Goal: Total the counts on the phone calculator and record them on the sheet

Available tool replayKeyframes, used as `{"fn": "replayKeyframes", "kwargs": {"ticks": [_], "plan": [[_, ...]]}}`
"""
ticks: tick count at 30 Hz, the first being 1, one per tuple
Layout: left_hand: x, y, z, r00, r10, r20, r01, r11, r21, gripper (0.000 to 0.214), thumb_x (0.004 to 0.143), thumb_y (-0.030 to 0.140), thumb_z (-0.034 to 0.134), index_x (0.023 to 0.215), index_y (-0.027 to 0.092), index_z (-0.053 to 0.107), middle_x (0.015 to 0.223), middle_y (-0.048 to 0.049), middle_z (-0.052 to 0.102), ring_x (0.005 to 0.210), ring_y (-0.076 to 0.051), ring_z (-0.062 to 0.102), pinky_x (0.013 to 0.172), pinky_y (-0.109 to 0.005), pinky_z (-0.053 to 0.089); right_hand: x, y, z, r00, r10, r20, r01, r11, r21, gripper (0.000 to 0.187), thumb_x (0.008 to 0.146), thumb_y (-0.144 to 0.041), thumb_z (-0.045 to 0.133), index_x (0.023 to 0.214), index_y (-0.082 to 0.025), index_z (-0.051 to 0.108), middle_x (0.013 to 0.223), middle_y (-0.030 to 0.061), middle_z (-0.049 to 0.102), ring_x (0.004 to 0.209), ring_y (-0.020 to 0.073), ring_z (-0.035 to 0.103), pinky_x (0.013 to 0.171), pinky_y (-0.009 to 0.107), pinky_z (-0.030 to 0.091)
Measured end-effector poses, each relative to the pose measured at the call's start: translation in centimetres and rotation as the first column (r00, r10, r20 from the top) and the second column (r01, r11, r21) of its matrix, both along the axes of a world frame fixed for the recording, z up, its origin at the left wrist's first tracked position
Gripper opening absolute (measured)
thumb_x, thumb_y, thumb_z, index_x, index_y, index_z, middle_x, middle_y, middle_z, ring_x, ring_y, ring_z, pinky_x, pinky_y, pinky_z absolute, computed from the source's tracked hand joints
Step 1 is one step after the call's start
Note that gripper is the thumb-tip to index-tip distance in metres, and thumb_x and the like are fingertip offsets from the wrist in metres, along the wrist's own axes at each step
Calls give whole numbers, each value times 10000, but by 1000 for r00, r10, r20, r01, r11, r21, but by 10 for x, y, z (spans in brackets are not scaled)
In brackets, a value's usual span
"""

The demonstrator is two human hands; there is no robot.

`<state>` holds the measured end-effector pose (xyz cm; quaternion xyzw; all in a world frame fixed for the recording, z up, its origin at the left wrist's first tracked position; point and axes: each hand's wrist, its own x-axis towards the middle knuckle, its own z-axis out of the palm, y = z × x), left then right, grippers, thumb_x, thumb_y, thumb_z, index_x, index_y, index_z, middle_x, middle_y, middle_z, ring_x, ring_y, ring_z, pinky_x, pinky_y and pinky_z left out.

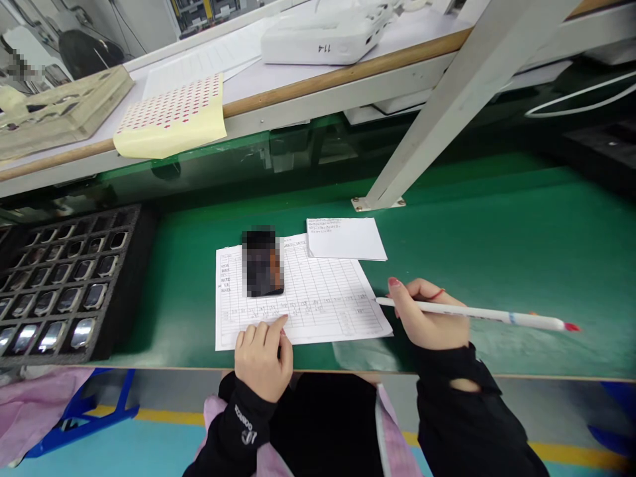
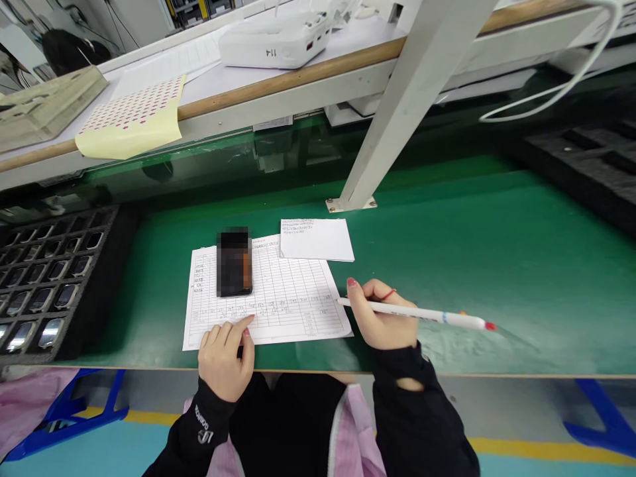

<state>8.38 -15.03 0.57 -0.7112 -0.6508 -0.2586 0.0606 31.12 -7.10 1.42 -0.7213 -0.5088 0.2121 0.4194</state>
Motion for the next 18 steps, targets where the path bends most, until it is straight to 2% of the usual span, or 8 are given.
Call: {"fn": "replayKeyframes", "kwargs": {"ticks": [3, 6, 11, 18], "plan": [[0, 0, 2, 1000, 1, -4, -1, 1000, -21, 285, 851, 132, 508, 1065, 230, 669, 682, -16, 589, 646, -156, 506, 627, -315, 332, -2, 1, -2, 998, 49, -39, -49, 999, 11, 390, 796, -472, 582, 514, -218, 495, 449, -13, 509, 446, 122, 454, 443, 264, 353], [0, 0, 1, 1000, -2, -5, 2, 1000, -27, 286, 855, 133, 507, 1073, 229, 666, 686, -18, 594, 646, -157, 502, 632, -315, 329, -5, 3, -3, 971, 156, -182, -160, 987, -5, 387, 775, -549, 596, 596, -207, 565, 450, -14, 525, 402, 109, 445, 395, 245, 357], [-1, 0, -1, 1000, -10, -6, 10, 1000, 0, 290, 850, 126, 509, 1075, 229, 660, 680, -14, 591, 635, -158, 486, 621, -309, 320, -4, 10, 1, 921, 210, -327, -245, 967, -70, 448, 686, -594, 677, 562, -204, 494, 416, -23, 524, 314, 81, 395, 309, 216, 303], [-1, 0, -1, 1000, -6, -6, 6, 1000, -20, 293, 851, 124, 513, 1076, 231, 666, 695, -18, 603, 640, -160, 488, 637, -310, 326, 7, 20, -3, 936, 272, -223, -296, 952, -80, 484, 746, -553, 627, 501, -212, 388, 360, -37, 470, 326, 77, 383, 362, 217, 291]]}}
